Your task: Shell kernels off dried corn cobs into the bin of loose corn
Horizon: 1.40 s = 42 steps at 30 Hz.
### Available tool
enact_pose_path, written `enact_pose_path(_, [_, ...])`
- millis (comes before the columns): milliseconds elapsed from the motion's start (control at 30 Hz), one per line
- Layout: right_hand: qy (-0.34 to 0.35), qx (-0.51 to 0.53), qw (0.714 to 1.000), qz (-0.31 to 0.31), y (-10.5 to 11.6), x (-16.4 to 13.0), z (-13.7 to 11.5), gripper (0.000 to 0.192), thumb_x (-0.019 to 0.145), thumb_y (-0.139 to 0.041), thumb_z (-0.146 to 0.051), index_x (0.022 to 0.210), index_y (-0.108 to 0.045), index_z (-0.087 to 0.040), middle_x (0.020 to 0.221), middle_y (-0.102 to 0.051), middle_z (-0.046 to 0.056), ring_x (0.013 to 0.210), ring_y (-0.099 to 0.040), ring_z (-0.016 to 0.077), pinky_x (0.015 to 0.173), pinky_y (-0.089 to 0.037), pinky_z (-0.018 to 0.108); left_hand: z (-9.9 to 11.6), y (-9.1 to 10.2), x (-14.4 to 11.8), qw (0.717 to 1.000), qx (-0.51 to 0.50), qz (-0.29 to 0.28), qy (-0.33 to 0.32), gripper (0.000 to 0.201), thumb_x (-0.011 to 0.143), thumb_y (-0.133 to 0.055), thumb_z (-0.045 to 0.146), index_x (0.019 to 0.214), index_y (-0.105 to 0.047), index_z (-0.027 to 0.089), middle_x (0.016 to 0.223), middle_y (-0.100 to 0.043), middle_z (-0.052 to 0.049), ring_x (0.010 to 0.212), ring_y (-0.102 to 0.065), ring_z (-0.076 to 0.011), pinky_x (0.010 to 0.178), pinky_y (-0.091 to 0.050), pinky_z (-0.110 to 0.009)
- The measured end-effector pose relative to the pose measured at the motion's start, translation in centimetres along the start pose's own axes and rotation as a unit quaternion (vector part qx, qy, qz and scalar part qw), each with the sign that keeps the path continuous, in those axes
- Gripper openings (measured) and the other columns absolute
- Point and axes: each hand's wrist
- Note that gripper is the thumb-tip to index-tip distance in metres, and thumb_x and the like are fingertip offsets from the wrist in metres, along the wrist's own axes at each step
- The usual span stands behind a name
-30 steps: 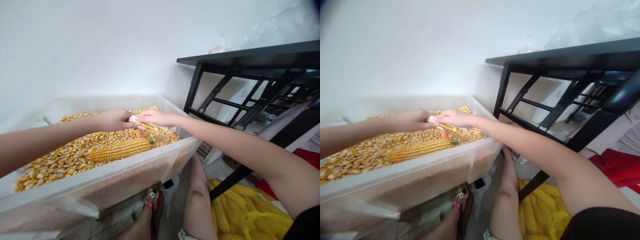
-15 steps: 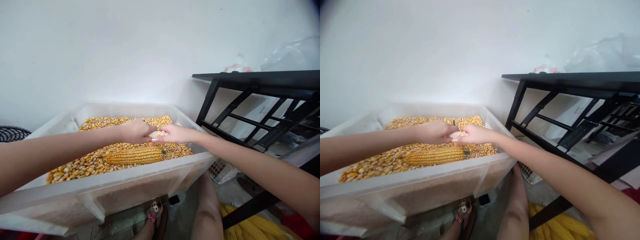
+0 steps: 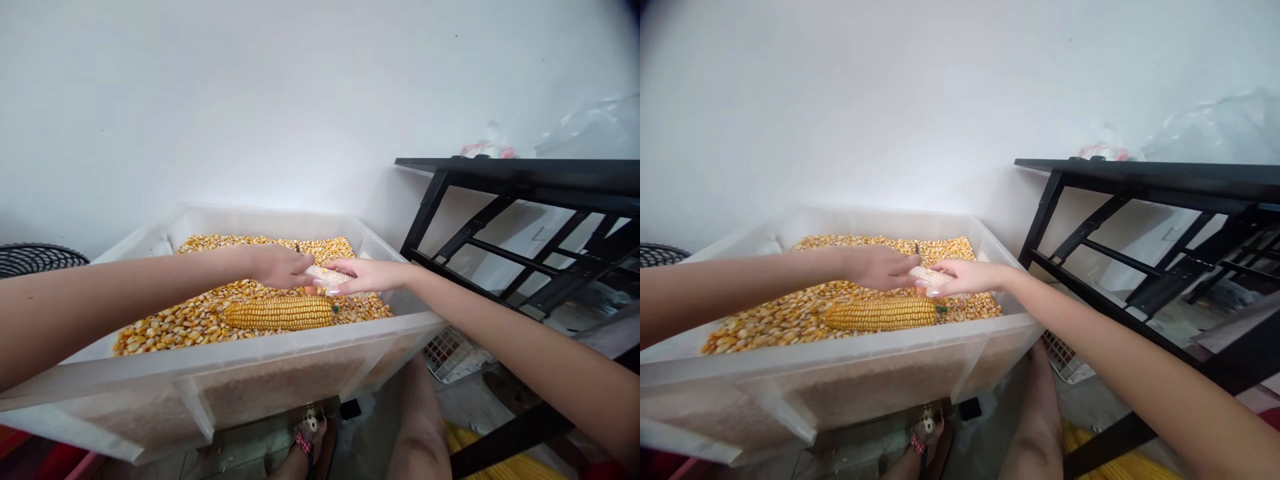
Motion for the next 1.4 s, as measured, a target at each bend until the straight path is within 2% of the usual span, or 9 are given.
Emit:
enact_pose_path(200, [-0.014, -0.076, 0.993, 0.094, -0.4, -0.3, 0.2, 0.026, 0.077, -0.043, -0.035, 0.095, -0.049, -0.018, 0.083, -0.056, 0.004, 0.068, -0.051, 0.0133, 0.056, -0.039, 0.026, -0.9, -0.6, 0.4, 0.998, 0.06, 0.025, 0.004, 0.044, 0.084, -0.027, 0.053, 0.092, -0.049, 0.015, 0.075, -0.062, -0.011, 0.06, -0.054, -0.0175, 0.051, -0.032, -0.027])
enact_pose_path(367, [-0.031, -0.104, 0.987, 0.114, -0.7, 0.0, 0.1, 0.023, 0.072, -0.048, -0.034, 0.088, -0.051, -0.018, 0.077, -0.057, 0.003, 0.061, -0.05, 0.0128, 0.05, -0.035, 0.027, -0.8, -0.7, 0.5, 0.993, 0.108, 0.048, -0.006, 0.047, 0.083, -0.03, 0.055, 0.089, -0.052, 0.014, 0.066, -0.061, -0.01, 0.053, -0.053, -0.0179, 0.048, -0.032, -0.028])
enact_pose_path(533, [-0.07, -0.117, 0.972, 0.193, -0.7, 0.5, -0.1, 0.022, 0.064, -0.053, -0.028, 0.083, -0.051, -0.018, 0.075, -0.058, 0.002, 0.061, -0.051, 0.0131, 0.048, -0.032, 0.026, -0.6, 0.0, 0.6, 0.99, 0.11, 0.087, 0.0, 0.044, 0.081, -0.034, 0.054, 0.083, -0.056, 0.016, 0.067, -0.062, -0.009, 0.055, -0.054, -0.0176, 0.05, -0.034, -0.028])
enact_pose_path(667, [-0.073, -0.089, 0.977, 0.178, -0.7, 0.5, -0.6, 0.043, 0.057, -0.063, -0.046, 0.088, -0.051, -0.019, 0.077, -0.058, 0.002, 0.061, -0.049, 0.0134, 0.048, -0.031, 0.026, -0.3, 0.3, 0.7, 0.989, 0.118, 0.089, 0.03, 0.041, 0.08, -0.036, 0.051, 0.08, -0.058, 0.017, 0.069, -0.063, -0.009, 0.055, -0.054, -0.0172, 0.051, -0.034, -0.028])
enact_pose_path(933, [-0.021, -0.07, 0.989, 0.132, -1.0, 0.9, -0.5, 0.029, 0.076, -0.044, -0.046, 0.08, -0.05, -0.017, 0.068, -0.052, 0.001, 0.056, -0.045, 0.0109, 0.047, -0.03, 0.026, 0.5, 0.6, 0.7, 0.987, 0.132, 0.076, 0.045, 0.029, 0.076, -0.044, 0.039, 0.077, -0.061, 0.015, 0.07, -0.063, -0.011, 0.056, -0.055, -0.0193, 0.05, -0.034, -0.03])
enact_pose_path(1100, [-0.041, -0.138, 0.97, 0.199, -1.2, 1.1, -0.5, 0.028, 0.068, -0.055, -0.042, 0.082, -0.05, -0.018, 0.072, -0.056, 0.003, 0.061, -0.048, 0.0136, 0.05, -0.032, 0.028, 0.8, 1.2, 0.8, 0.988, 0.132, 0.055, 0.06, 0.035, 0.075, -0.045, 0.044, 0.075, -0.063, 0.015, 0.066, -0.063, -0.011, 0.055, -0.055, -0.0196, 0.05, -0.035, -0.03])
enact_pose_path(1167, [-0.035, -0.088, 0.983, 0.16, -0.9, 0.8, -0.9, 0.041, 0.064, -0.06, -0.046, 0.092, -0.05, -0.017, 0.08, -0.057, 0.004, 0.066, -0.05, 0.0144, 0.053, -0.035, 0.027, 0.6, 1.3, 0.7, 0.988, 0.131, 0.049, 0.061, 0.035, 0.074, -0.045, 0.045, 0.077, -0.064, 0.015, 0.068, -0.063, -0.011, 0.055, -0.054, -0.0188, 0.051, -0.036, -0.029])
enact_pose_path(1333, [0.024, 0.103, 0.993, -0.054, -0.1, -0.3, -1.2, 0.059, 0.072, -0.057, -0.039, 0.124, -0.038, -0.02, 0.107, -0.051, 0.008, 0.082, -0.053, 0.0133, 0.064, -0.045, 0.024, -0.1, 0.8, 0.4, 0.993, 0.095, 0.008, 0.063, 0.032, 0.072, -0.046, 0.042, 0.081, -0.064, 0.018, 0.072, -0.065, -0.008, 0.056, -0.053, -0.0152, 0.051, -0.036, -0.026])
enact_pose_path(1400, [0.032, 0.13, 0.988, -0.072, -0.1, -0.4, -0.8, 0.065, 0.075, -0.054, -0.035, 0.132, -0.027, -0.022, 0.113, -0.049, 0.008, 0.076, -0.053, 0.0113, 0.062, -0.046, 0.024, -0.3, 0.8, 0.3, 0.995, 0.079, -0.001, 0.064, 0.032, 0.072, -0.045, 0.041, 0.081, -0.065, 0.018, 0.072, -0.065, -0.007, 0.055, -0.052, -0.0142, 0.049, -0.034, -0.025])
Point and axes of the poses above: each hand's wrist, its own x-axis towards the middle knuckle, its own y-axis out of the back of the hand, z = x × y
